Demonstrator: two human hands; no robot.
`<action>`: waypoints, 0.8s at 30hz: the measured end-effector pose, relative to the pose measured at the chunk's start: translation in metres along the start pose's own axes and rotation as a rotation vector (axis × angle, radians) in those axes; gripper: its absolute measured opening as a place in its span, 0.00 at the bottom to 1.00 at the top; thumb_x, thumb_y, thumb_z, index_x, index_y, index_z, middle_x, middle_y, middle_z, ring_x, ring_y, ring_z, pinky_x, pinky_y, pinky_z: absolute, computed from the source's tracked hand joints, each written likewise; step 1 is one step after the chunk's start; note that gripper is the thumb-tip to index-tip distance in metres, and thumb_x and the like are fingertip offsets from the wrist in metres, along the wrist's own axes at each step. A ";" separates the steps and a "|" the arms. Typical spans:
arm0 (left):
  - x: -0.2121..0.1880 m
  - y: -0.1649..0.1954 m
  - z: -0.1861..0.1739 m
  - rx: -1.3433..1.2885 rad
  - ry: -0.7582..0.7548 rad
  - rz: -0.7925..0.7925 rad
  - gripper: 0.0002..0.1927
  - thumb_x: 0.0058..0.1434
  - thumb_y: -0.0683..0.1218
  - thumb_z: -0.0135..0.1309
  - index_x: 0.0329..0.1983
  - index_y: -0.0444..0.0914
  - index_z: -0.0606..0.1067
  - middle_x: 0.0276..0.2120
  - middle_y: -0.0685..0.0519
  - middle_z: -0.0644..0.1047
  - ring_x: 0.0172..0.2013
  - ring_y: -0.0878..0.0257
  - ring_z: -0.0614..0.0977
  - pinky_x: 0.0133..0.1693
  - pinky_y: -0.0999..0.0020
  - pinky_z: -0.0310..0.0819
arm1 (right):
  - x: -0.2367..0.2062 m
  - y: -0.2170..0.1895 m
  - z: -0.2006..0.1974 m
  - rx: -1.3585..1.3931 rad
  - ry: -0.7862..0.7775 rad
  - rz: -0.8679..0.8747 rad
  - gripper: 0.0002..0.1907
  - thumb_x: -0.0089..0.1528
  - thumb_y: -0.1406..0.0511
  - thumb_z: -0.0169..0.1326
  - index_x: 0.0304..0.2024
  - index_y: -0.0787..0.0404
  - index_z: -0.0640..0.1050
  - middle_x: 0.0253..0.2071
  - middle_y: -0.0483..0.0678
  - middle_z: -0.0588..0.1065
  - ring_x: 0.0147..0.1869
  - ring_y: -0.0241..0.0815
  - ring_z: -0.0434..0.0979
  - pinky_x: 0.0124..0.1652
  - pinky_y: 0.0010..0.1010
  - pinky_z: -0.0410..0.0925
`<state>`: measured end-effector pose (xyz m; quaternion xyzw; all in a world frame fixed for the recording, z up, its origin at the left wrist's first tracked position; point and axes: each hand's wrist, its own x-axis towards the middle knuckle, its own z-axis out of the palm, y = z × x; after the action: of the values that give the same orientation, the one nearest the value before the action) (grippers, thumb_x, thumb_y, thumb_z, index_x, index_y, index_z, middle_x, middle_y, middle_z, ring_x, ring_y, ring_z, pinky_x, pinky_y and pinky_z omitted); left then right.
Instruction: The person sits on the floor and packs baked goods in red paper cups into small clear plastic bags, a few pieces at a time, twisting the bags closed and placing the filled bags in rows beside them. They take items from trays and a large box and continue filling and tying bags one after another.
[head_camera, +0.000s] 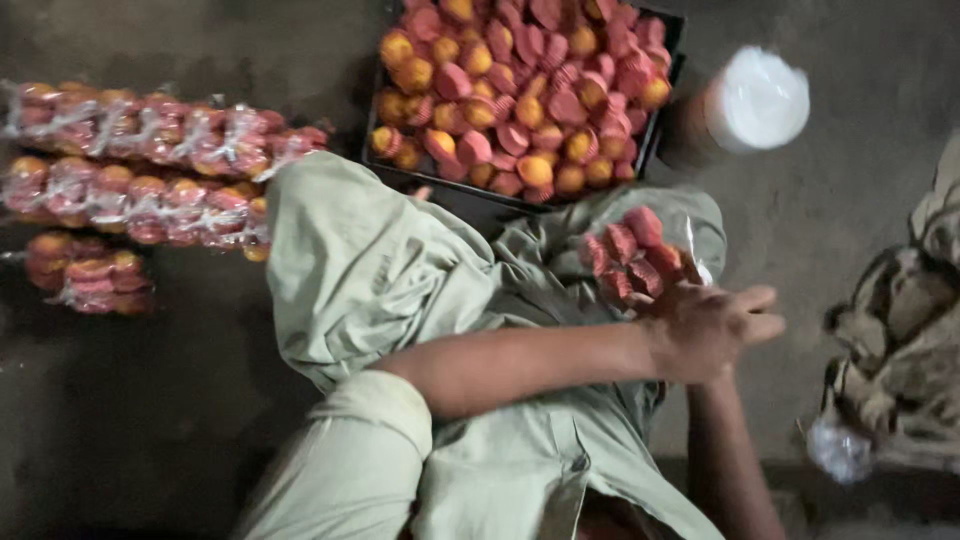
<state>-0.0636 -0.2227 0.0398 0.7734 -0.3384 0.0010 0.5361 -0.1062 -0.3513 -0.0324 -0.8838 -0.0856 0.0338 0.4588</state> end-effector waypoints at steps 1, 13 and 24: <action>-0.003 -0.009 0.014 -0.048 -0.056 0.019 0.11 0.52 0.40 0.51 0.39 0.41 0.73 0.40 0.49 0.76 0.37 0.50 0.83 0.34 0.53 0.77 | -0.011 0.010 0.004 0.037 0.025 0.037 0.21 0.55 0.67 0.56 0.52 0.62 0.76 0.51 0.57 0.76 0.55 0.55 0.76 0.51 0.47 0.69; 0.046 -0.031 0.012 0.273 -0.488 0.361 0.12 0.50 0.52 0.59 0.32 0.40 0.81 0.34 0.45 0.81 0.38 0.46 0.84 0.38 0.51 0.78 | -0.070 -0.043 -0.044 -0.396 -0.136 0.169 0.23 0.56 0.68 0.54 0.55 0.59 0.75 0.50 0.54 0.76 0.51 0.51 0.75 0.46 0.49 0.68; 0.029 -0.074 -0.083 0.272 -0.371 0.447 0.10 0.53 0.49 0.61 0.32 0.38 0.79 0.43 0.49 0.77 0.54 0.46 0.74 0.53 0.53 0.67 | -0.034 -0.032 -0.015 -0.307 0.443 -0.253 0.09 0.63 0.74 0.50 0.46 0.64 0.69 0.52 0.61 0.68 0.55 0.58 0.72 0.52 0.45 0.69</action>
<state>0.0274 -0.1546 0.0238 0.7314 -0.5886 0.0230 0.3434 -0.1411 -0.3513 0.0017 -0.9110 -0.0968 -0.2306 0.3280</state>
